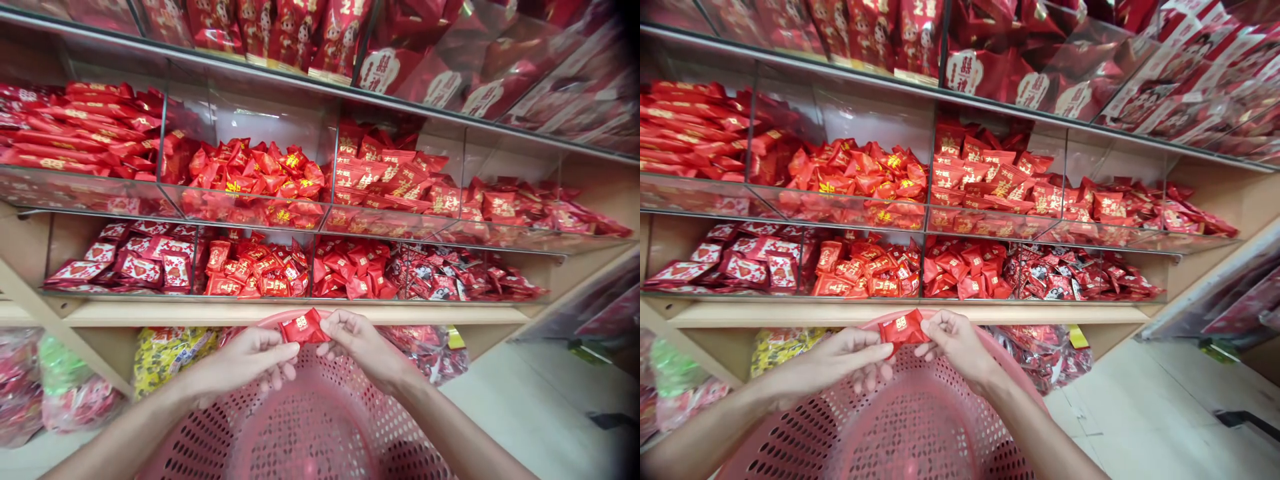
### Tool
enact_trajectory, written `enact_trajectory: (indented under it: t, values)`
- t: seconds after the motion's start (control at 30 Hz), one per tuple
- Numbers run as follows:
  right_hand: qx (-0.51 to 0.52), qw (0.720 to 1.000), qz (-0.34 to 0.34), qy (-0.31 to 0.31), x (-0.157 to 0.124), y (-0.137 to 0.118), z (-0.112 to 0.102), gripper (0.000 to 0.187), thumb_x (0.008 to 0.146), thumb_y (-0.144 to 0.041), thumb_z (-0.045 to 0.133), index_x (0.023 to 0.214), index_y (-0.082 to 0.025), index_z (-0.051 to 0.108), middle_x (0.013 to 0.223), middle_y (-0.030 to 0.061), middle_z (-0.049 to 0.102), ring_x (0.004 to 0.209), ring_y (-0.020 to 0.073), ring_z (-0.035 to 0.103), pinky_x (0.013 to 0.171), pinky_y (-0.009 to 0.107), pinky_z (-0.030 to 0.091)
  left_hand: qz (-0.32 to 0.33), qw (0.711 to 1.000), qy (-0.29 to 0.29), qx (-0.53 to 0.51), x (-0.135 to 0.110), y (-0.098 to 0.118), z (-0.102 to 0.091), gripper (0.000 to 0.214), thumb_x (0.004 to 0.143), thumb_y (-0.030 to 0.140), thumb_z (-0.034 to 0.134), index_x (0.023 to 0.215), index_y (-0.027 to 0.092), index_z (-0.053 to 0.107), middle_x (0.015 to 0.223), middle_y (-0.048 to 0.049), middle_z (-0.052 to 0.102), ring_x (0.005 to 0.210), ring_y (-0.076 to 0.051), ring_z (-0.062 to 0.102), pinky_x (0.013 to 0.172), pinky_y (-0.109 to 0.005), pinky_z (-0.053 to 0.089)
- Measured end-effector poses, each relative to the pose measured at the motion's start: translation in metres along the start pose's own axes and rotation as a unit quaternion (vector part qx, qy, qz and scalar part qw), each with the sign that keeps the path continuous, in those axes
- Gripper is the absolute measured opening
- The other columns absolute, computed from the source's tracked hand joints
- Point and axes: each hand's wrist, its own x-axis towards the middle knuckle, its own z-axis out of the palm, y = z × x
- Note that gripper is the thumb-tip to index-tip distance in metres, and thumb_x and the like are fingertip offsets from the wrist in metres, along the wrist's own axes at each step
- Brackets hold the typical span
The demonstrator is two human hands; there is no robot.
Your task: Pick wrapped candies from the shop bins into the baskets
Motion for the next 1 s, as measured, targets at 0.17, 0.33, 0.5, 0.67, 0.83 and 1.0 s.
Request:
enact_trajectory:
  t: [0.17,0.33,0.5,0.67,0.83,1.0]
  values:
    - [-0.035,0.999,-0.032,0.026,-0.003,0.005,-0.001,0.034,0.073,-0.050,0.055,0.071,-0.017,0.046,0.056,-0.0010,0.061,0.051,0.0095,0.056,0.053,0.023,0.043,0.034,0.999,0.018,-0.007,0.008,-0.007,0.000,0.030,0.079,0.039,0.051,0.071,0.012,0.061,0.069,-0.0070,0.066,0.056,-0.011,0.054,0.053,-0.024,0.039]
    - [-0.073,0.995,-0.058,0.016,-0.004,0.012,-0.006,0.034,0.077,-0.052,0.049,0.073,-0.018,0.044,0.055,-0.0010,0.060,0.049,0.0102,0.056,0.051,0.023,0.043,0.055,0.998,0.023,0.007,0.010,-0.012,-0.001,0.027,0.078,0.037,0.053,0.068,0.013,0.060,0.060,-0.0040,0.063,0.051,-0.011,0.053,0.053,-0.025,0.040]
    - [-0.074,0.997,-0.014,0.011,-0.012,0.013,-0.009,0.032,0.076,-0.049,0.052,0.072,-0.019,0.044,0.054,-0.0015,0.059,0.048,0.0105,0.054,0.051,0.024,0.043,0.057,0.998,0.015,0.039,0.008,-0.013,0.003,0.025,0.078,0.037,0.051,0.068,0.014,0.057,0.058,-0.0037,0.061,0.050,-0.013,0.053,0.051,-0.026,0.041]
    - [0.033,0.995,0.081,0.046,-0.028,0.015,-0.003,0.025,0.077,-0.047,0.052,0.087,-0.023,0.052,0.099,0.0056,0.060,0.083,0.0171,0.060,0.068,0.030,0.048,0.085,0.971,0.127,0.184,0.003,-0.007,0.015,0.022,0.079,0.028,0.042,0.059,0.020,0.044,0.054,0.0026,0.048,0.051,-0.013,0.045,0.050,-0.027,0.032]
    - [0.193,0.973,0.116,-0.052,-0.038,0.009,0.018,0.044,0.081,-0.058,0.037,0.106,-0.025,0.050,0.104,0.0061,0.059,0.092,0.0164,0.056,0.075,0.031,0.047,0.098,0.898,0.173,0.391,0.011,0.002,0.045,0.020,0.072,0.023,0.046,0.054,0.020,0.038,0.052,0.0006,0.039,0.049,-0.014,0.030,0.050,-0.033,0.014]
    - [0.213,0.970,0.095,-0.073,-0.033,0.008,0.025,0.047,0.082,-0.057,0.035,0.101,-0.019,0.055,0.093,0.0054,0.062,0.083,0.0146,0.058,0.075,0.028,0.046,0.137,0.882,0.109,0.437,0.011,0.010,0.062,0.020,0.079,0.027,0.042,0.063,0.019,0.050,0.061,-0.0041,0.053,0.053,-0.016,0.040,0.051,-0.033,0.017]
